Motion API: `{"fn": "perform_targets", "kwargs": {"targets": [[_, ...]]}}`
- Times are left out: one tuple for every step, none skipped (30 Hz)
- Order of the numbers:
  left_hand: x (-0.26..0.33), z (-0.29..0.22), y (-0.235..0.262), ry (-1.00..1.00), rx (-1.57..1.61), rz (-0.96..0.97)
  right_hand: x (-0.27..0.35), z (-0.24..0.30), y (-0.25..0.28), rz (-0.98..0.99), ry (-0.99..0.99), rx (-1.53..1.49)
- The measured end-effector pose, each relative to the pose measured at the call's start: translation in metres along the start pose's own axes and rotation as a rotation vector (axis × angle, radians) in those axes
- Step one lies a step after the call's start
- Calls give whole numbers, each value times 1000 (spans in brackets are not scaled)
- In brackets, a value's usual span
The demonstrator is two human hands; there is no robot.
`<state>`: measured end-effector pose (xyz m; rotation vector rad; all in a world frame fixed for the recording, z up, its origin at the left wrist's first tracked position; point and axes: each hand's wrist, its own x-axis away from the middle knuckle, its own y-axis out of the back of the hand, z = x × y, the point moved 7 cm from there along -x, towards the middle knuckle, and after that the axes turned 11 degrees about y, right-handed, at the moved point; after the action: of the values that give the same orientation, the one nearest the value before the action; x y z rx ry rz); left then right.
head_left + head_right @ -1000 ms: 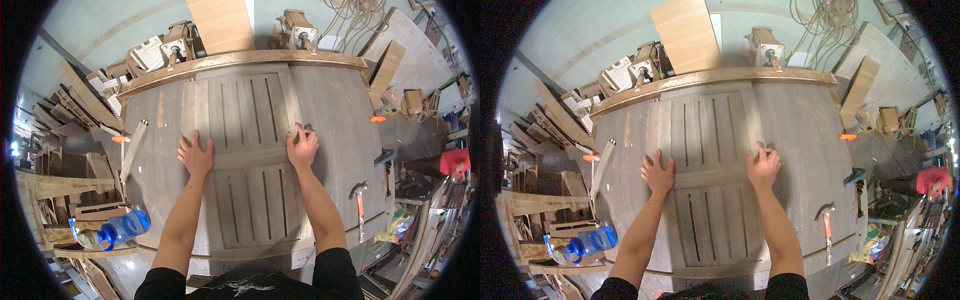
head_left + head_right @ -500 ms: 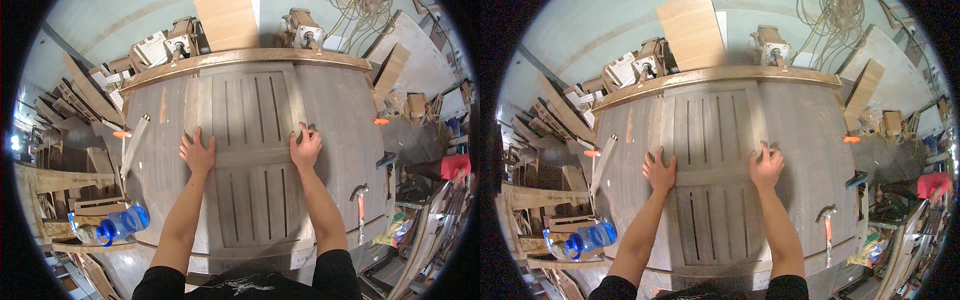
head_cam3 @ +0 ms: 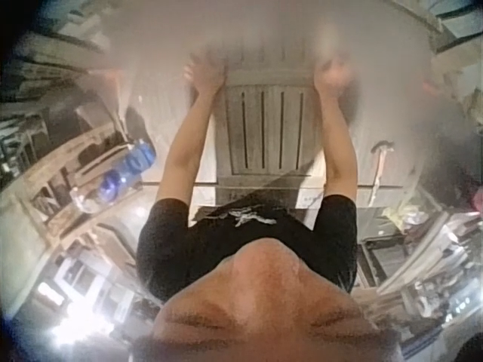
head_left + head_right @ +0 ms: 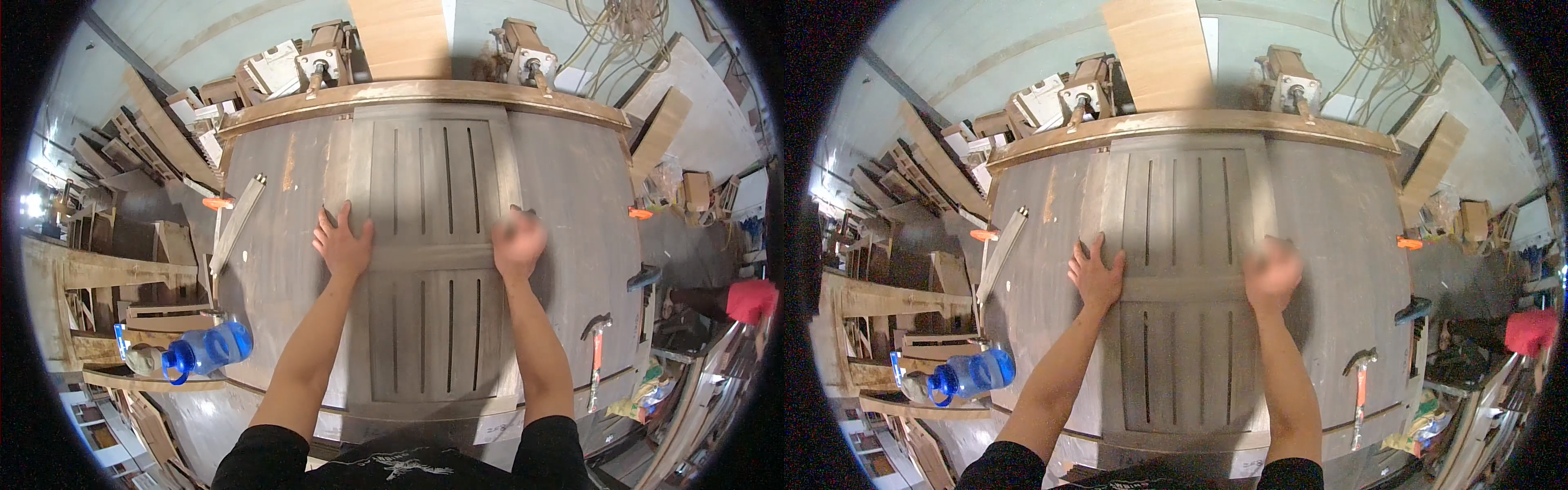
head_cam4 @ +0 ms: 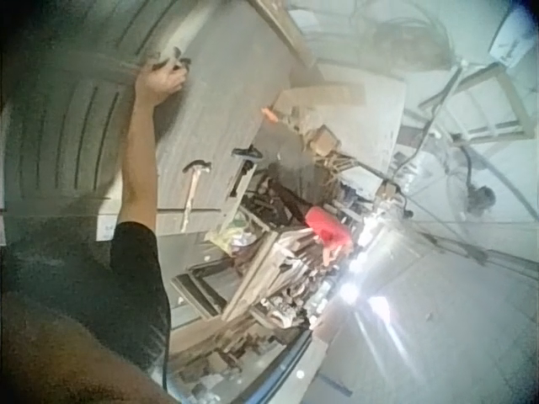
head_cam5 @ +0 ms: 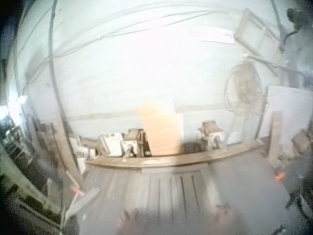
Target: The person hammers wooden slats into a door frame using a hammer and then stacks the finished wooden door panel onto a pile of panels by hand.
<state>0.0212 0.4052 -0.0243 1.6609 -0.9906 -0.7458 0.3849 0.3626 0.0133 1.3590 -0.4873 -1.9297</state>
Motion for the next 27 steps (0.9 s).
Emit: {"fn": "perform_targets", "kwargs": {"targets": [[0,-1,1,2,1,-2,1,-2,-1,-1,2,-2],[0,-1,1,5,3,1,4,-6,-4,37,-13,6],[0,-3,2,6,5,3,6,-10,-7,73,-30,15],[-1,-2,3,6,4,-2,7,-8,-6,70,-30,11],[-1,-1,3,14,4,4,10,-10,-10,161,-92,54],[-1,0,3,21,5,10,14,-12,-13,252,-154,97],[-1,-2,4,15,9,3,15,-15,-12,242,-153,97],[-1,-3,3,5,-17,26,19,-19,-16,292,-152,117],[-1,-3,1,-6,-44,48,22,-22,-17,340,-151,137],[-5,2,4,1,-42,35,22,-25,-13,334,-141,128],[-8,7,4,-54,-37,83,26,-28,-11,407,-136,17],[-9,12,3,-107,-32,131,30,-31,-8,481,-127,-93],[-11,18,5,-97,-28,121,35,-38,3,479,-114,-100],[-13,25,0,-113,-29,236,44,-42,12,476,-115,-251],[-14,34,-1,-130,-29,352,56,-39,19,473,-115,-402],[-11,55,8,-106,-29,337,71,-33,33,557,-170,-362],[6,71,12,-142,10,325,90,-28,55,644,-226,-309],[31,85,15,-182,54,313,117,-27,77,636,-197,-210],[56,98,17,-224,99,301,145,-26,101,624,-167,-110],[85,114,24,-288,148,232,172,-23,122,620,-160,-51],[117,134,33,-351,195,159,198,-17,142,613,-150,5],[148,149,37,-344,177,171,229,-17,161,619,-149,46],[179,162,43,-342,158,184,255,-17,175,622,-152,88],[208,177,52,-301,163,209,271,-11,185,612,-199,66],[232,191,58,-260,167,233,282,-4,192,601,-245,41],[251,201,60,-258,179,223,286,1,196,561,-258,39],[266,211,60,-219,209,252,287,-1,194,550,-245,43]]}}
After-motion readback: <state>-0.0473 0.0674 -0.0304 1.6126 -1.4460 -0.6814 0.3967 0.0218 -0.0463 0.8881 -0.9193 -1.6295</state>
